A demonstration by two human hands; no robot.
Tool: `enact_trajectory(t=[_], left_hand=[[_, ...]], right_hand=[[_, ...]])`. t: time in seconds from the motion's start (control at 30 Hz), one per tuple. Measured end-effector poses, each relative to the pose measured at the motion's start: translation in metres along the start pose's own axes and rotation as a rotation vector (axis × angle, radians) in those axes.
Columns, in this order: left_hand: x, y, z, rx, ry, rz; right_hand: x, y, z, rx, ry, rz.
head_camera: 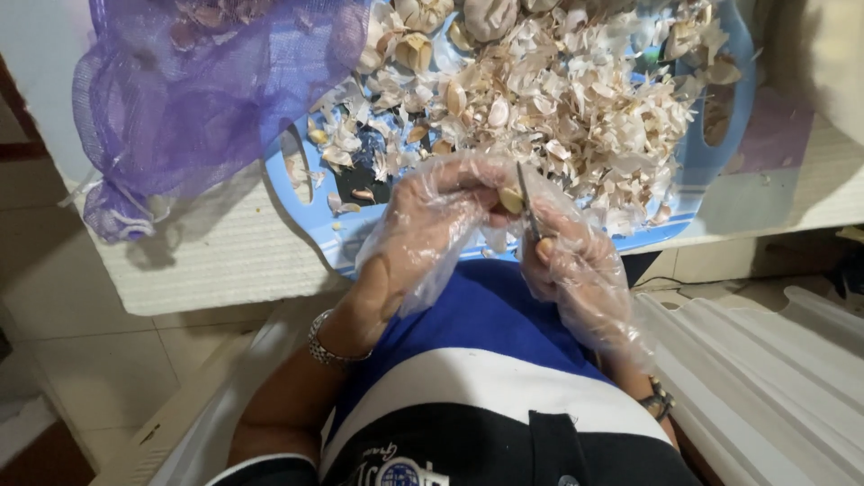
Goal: Peeling garlic cloves by hand using a small knife to trim the ends and remove the skin.
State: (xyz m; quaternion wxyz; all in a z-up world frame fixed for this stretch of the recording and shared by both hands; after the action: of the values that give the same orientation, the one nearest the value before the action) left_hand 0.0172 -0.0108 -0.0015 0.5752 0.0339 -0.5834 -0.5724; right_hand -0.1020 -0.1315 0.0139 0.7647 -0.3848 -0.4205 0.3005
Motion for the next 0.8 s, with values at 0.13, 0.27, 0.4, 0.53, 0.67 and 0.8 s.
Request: enact_trajectory(t=[0.13, 0.27, 0.4, 0.53, 0.67, 0.8], left_hand=[[-0.005, 0.007, 0.021, 0.009, -0.013, -0.013], [-0.002, 0.009, 0.022, 0.018, -0.022, -0.028], [0.001, 0.010, 0.015, 0.024, -0.033, -0.035], [0.005, 0.011, 0.007, 0.036, -0.046, -0.047], [0.005, 0.015, 0.011, 0.048, -0.058, -0.058], [-0.003, 0.012, 0.006, 0.050, -0.066, 0.025]], right_hand=[[0.007, -0.012, -0.001, -0.064, 0.001, 0.179], [0.020, -0.024, -0.001, -0.075, -0.018, 0.244], [0.001, -0.004, 0.004, -0.090, -0.003, 0.187], [-0.004, 0.001, 0.004, -0.105, 0.009, 0.106], [-0.015, 0.010, 0.002, -0.127, -0.005, 0.085], [-0.023, 0.012, 0.000, -0.106, 0.067, 0.069]])
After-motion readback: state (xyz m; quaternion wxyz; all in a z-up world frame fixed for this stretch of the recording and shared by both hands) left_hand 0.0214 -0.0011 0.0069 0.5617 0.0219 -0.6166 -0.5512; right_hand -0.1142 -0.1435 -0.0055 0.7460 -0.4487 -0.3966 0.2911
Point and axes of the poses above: each hand's wrist, its own z-axis away from the middle knuckle, its own x-axis out of the palm, y = z × x, the point moved 1 cm from there along -z, towards the middle knuckle, and after that the axes turned 3 degrees about x, right-handed, at the moved point
